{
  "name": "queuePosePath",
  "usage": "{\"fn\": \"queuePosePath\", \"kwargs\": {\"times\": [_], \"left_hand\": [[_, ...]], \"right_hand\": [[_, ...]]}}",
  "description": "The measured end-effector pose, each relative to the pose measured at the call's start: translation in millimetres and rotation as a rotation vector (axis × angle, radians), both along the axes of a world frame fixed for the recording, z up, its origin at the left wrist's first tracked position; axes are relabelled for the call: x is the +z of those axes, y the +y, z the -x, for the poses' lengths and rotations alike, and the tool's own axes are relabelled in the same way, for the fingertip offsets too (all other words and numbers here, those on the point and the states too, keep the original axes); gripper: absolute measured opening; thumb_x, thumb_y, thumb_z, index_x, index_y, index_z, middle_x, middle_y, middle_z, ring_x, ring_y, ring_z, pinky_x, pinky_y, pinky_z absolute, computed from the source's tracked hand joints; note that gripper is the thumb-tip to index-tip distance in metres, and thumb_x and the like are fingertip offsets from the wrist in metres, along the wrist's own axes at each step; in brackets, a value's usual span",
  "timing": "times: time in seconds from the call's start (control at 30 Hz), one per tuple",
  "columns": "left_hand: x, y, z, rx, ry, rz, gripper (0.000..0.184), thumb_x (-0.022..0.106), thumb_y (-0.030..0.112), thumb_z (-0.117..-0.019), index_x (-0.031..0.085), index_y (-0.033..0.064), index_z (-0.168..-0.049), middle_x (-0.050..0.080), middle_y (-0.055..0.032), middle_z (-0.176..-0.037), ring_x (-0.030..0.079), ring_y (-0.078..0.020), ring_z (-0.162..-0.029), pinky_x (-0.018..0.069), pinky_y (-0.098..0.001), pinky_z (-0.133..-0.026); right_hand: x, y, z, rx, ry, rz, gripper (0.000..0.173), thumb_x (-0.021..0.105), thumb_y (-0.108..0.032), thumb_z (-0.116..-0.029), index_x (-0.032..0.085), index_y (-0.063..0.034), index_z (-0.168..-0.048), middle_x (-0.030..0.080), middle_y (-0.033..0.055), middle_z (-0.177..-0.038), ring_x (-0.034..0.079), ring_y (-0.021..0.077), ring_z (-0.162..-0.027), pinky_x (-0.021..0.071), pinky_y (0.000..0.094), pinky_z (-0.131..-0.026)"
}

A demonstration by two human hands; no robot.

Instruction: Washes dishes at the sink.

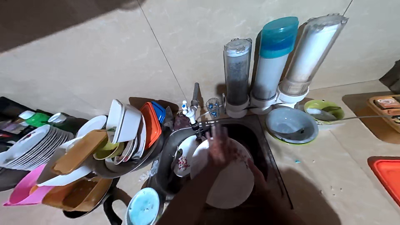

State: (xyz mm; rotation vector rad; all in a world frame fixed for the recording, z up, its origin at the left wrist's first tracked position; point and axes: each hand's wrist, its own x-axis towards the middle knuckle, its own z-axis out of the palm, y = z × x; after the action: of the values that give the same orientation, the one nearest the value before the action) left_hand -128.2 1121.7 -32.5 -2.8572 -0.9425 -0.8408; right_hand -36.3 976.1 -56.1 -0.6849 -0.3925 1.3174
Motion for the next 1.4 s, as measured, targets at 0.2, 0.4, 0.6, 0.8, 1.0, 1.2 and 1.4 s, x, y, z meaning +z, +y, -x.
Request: {"fn": "queuePosePath", "kwargs": {"times": [0.2,0.4,0.6,0.8,1.0,1.2,1.4], "left_hand": [[17,-72,20,-0.420,0.474,0.577,0.078,0.066,0.043,-0.0970,0.038,0.0024,-0.157,0.031,-0.0212,-0.165,0.022,-0.0435,-0.155,0.0120,-0.0672,-0.123],[66,-58,87,-0.477,0.003,0.687,0.028,0.061,-0.001,-0.0954,0.069,-0.0079,-0.122,0.069,-0.0231,-0.127,0.065,-0.0300,-0.123,0.0490,-0.0408,-0.109],[76,-31,94,-0.033,-0.683,0.754,0.016,0.059,0.008,-0.0993,0.068,-0.0049,-0.095,0.066,0.0026,-0.083,0.060,0.0052,-0.079,0.0516,-0.0170,-0.079],[69,-49,187,0.400,0.087,0.426,0.045,0.058,0.036,-0.1020,0.070,-0.0038,-0.119,0.071,-0.0268,-0.116,0.068,-0.0449,-0.110,0.0521,-0.0632,-0.095],[28,-68,298,0.618,0.106,0.267,0.061,0.043,0.041,-0.0993,0.061,-0.0064,-0.134,0.056,-0.0334,-0.139,0.052,-0.0543,-0.130,0.0405,-0.0683,-0.106],[18,-65,323,0.514,-0.041,0.389,0.045,0.067,0.010,-0.0885,0.064,-0.0051,-0.131,0.051,-0.0338,-0.145,0.050,-0.0510,-0.135,0.0425,-0.0618,-0.110],[41,-51,296,0.432,-0.181,0.124,0.038,0.060,0.003,-0.0831,0.062,-0.0149,-0.116,0.059,-0.0374,-0.130,0.058,-0.0501,-0.124,0.0467,-0.0562,-0.106]], "right_hand": [[-6,10,-12,-0.293,-0.015,0.089,0.045,0.022,-0.031,-0.1122,0.049,-0.0053,-0.137,0.070,0.0003,-0.111,0.068,0.0058,-0.100,0.0590,0.0287,-0.088],[-6,18,-19,-0.190,-0.108,0.206,0.089,0.003,-0.075,-0.0974,0.034,-0.0117,-0.152,0.062,0.0079,-0.134,0.064,0.0200,-0.116,0.0583,0.0458,-0.089],[-12,17,-24,-0.094,-0.309,0.344,0.046,0.044,-0.028,-0.1083,0.040,-0.0057,-0.149,0.064,0.0098,-0.120,0.067,0.0161,-0.101,0.0585,0.0364,-0.084],[-11,12,-23,-0.168,-0.135,0.142,0.028,0.046,-0.024,-0.1040,0.059,-0.0043,-0.119,0.074,0.0037,-0.096,0.074,0.0136,-0.086,0.0639,0.0357,-0.077],[-8,19,-27,-0.254,-0.216,0.325,0.044,0.031,-0.033,-0.1125,0.045,-0.0045,-0.144,0.067,0.0070,-0.116,0.068,0.0108,-0.100,0.0600,0.0334,-0.085],[-2,21,-22,-0.291,-0.207,0.360,0.048,0.030,-0.037,-0.1127,0.047,-0.0045,-0.144,0.066,0.0091,-0.121,0.067,0.0115,-0.105,0.0588,0.0342,-0.088],[1,20,-18,-0.268,-0.251,0.375,0.050,0.029,-0.037,-0.1127,0.050,-0.0018,-0.142,0.067,0.0119,-0.121,0.067,0.0133,-0.105,0.0582,0.0356,-0.090]]}}
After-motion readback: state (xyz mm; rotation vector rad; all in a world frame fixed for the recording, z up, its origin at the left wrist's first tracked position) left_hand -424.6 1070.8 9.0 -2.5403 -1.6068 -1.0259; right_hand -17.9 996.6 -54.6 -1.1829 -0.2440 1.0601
